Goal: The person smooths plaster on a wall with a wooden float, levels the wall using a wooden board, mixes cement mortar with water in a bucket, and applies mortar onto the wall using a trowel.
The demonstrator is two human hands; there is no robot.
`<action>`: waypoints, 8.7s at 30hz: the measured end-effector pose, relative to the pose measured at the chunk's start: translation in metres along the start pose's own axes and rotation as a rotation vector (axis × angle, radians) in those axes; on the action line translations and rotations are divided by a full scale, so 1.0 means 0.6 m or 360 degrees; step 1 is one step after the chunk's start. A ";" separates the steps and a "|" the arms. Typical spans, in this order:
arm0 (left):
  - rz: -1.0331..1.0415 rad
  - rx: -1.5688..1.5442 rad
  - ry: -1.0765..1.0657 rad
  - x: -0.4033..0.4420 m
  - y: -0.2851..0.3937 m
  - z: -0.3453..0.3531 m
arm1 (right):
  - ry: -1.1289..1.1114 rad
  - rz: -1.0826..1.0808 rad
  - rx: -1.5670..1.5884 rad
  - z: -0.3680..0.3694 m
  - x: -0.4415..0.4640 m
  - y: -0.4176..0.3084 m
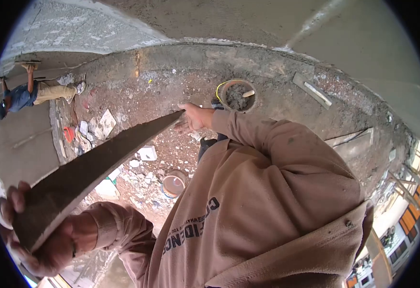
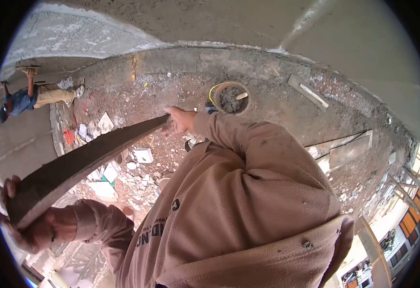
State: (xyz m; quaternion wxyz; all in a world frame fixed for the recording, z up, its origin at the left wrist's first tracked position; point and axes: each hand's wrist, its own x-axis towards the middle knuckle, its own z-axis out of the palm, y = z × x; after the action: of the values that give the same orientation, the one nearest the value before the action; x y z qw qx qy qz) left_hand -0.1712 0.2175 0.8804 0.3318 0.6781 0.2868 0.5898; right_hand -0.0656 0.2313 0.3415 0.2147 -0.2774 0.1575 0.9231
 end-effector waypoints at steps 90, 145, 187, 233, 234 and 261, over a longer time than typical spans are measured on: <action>-0.1808 -0.0669 0.0381 -0.240 -2.163 -0.114 | 0.1051 -0.3069 0.0890 -0.881 0.325 -0.843; -0.1761 -0.0490 0.0974 -0.244 -2.129 -0.030 | 0.1490 -0.3349 0.0786 -0.765 0.185 -0.814; -0.1631 -0.0302 0.0789 -0.226 -2.114 -0.012 | 0.1745 -0.3403 0.0734 -0.649 0.104 -0.783; -0.1473 -0.0262 0.0475 -0.364 -2.218 -0.311 | 0.3049 -0.1616 0.0052 -0.831 0.473 -0.593; -0.1448 -0.0252 0.0462 -0.368 -2.211 -0.307 | 0.2911 -0.1612 0.0116 -0.844 0.470 -0.596; -0.1538 -0.0776 0.0663 -0.195 -2.194 -0.192 | 0.1338 -0.3444 0.0871 -0.818 0.367 -0.885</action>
State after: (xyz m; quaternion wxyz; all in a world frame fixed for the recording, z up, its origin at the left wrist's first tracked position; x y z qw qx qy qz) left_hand -0.2987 0.9493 -0.2190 0.6465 0.2437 0.4789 0.5416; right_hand 0.2435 0.5541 -0.2681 0.8651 -0.4919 0.0915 0.0354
